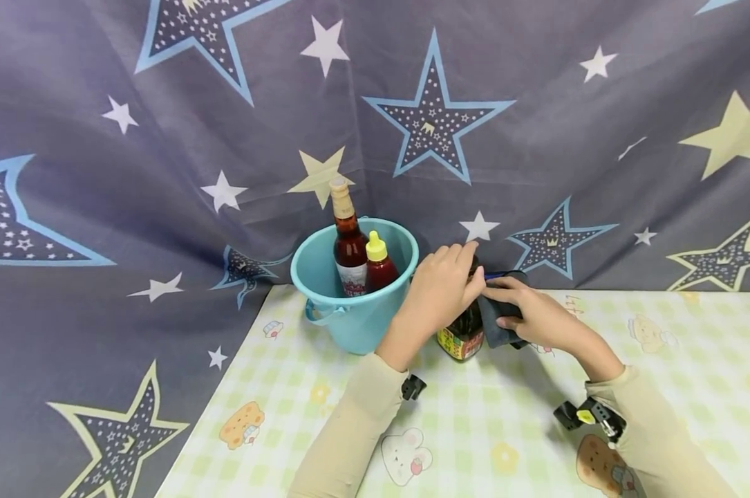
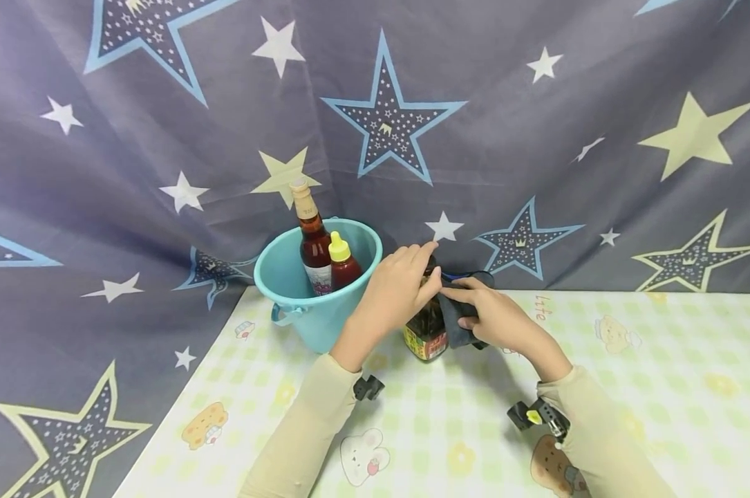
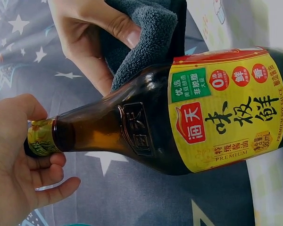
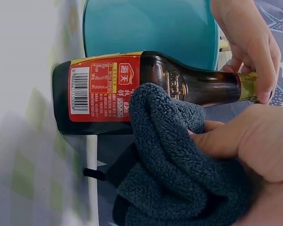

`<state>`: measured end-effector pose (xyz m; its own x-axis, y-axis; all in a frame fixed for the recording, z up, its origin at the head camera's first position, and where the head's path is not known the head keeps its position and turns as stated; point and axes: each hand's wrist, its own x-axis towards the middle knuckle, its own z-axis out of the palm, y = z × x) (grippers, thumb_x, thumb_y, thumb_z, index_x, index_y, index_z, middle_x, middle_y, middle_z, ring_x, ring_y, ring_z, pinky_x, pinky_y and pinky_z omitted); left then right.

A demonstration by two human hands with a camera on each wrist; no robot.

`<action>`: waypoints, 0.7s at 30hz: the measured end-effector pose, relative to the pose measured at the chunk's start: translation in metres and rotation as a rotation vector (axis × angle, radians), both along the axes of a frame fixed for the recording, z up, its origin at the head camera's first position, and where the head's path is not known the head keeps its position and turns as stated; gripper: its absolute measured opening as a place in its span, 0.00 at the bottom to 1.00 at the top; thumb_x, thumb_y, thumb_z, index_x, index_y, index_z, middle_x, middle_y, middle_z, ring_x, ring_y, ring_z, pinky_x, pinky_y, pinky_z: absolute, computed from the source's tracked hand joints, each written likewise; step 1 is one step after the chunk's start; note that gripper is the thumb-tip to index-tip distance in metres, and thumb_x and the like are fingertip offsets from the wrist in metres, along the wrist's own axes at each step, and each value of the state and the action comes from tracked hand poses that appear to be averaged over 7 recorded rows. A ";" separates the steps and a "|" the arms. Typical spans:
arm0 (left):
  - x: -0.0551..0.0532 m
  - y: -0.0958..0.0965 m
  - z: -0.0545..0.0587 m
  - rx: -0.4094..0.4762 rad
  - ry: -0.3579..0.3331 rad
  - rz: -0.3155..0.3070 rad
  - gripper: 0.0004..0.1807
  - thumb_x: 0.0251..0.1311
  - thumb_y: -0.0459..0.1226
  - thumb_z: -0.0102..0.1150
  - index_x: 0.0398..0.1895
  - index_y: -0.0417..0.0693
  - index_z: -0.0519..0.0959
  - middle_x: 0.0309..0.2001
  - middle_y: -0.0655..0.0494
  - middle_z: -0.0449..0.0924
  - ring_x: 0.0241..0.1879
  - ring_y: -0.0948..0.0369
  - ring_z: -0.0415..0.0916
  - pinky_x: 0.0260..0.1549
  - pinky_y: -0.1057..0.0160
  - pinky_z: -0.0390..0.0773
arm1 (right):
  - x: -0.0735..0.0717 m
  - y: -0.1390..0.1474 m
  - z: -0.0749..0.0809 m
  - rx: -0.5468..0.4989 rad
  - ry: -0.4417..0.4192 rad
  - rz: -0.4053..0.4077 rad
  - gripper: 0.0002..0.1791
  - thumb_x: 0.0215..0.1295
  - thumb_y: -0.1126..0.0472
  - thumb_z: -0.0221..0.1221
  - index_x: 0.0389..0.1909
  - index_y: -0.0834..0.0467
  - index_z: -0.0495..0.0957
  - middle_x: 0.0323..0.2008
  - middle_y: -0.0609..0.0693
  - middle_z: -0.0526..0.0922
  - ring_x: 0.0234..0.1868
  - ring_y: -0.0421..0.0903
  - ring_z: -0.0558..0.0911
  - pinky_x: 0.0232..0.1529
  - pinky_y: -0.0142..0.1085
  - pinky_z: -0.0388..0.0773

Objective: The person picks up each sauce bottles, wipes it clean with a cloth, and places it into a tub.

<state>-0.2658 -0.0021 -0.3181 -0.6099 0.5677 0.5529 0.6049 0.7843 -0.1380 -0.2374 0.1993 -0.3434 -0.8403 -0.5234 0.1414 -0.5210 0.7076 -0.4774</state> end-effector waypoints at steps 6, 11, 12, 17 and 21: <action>0.001 -0.001 0.005 0.009 -0.027 -0.001 0.24 0.77 0.46 0.46 0.67 0.43 0.75 0.50 0.54 0.85 0.44 0.59 0.82 0.45 0.65 0.82 | -0.001 -0.001 0.004 0.020 -0.005 -0.001 0.31 0.67 0.70 0.63 0.71 0.63 0.70 0.70 0.72 0.66 0.54 0.65 0.82 0.33 0.36 0.70; 0.002 -0.001 0.003 0.017 -0.023 -0.001 0.23 0.77 0.46 0.47 0.66 0.43 0.75 0.49 0.54 0.85 0.44 0.59 0.82 0.45 0.65 0.82 | -0.001 -0.002 0.002 0.027 0.003 -0.010 0.32 0.66 0.72 0.62 0.71 0.63 0.70 0.70 0.71 0.67 0.49 0.61 0.84 0.30 0.34 0.69; 0.002 -0.001 0.004 0.018 -0.018 0.000 0.23 0.77 0.46 0.47 0.66 0.43 0.75 0.49 0.54 0.85 0.43 0.59 0.82 0.45 0.65 0.82 | -0.001 -0.002 0.001 0.030 0.004 -0.011 0.32 0.66 0.73 0.62 0.71 0.63 0.70 0.70 0.71 0.67 0.47 0.59 0.85 0.29 0.34 0.68; 0.002 -0.002 0.003 0.032 -0.012 -0.013 0.23 0.77 0.46 0.47 0.65 0.43 0.76 0.48 0.54 0.85 0.43 0.59 0.82 0.44 0.65 0.81 | -0.004 -0.001 -0.002 0.039 -0.011 -0.008 0.32 0.66 0.73 0.61 0.72 0.62 0.70 0.70 0.72 0.67 0.40 0.51 0.84 0.27 0.33 0.67; 0.001 -0.002 0.000 0.044 -0.004 -0.026 0.22 0.76 0.45 0.48 0.64 0.43 0.76 0.47 0.54 0.85 0.42 0.59 0.82 0.44 0.65 0.81 | -0.004 0.000 -0.005 0.059 -0.053 -0.005 0.32 0.66 0.73 0.61 0.72 0.60 0.70 0.69 0.74 0.66 0.30 0.48 0.80 0.25 0.33 0.66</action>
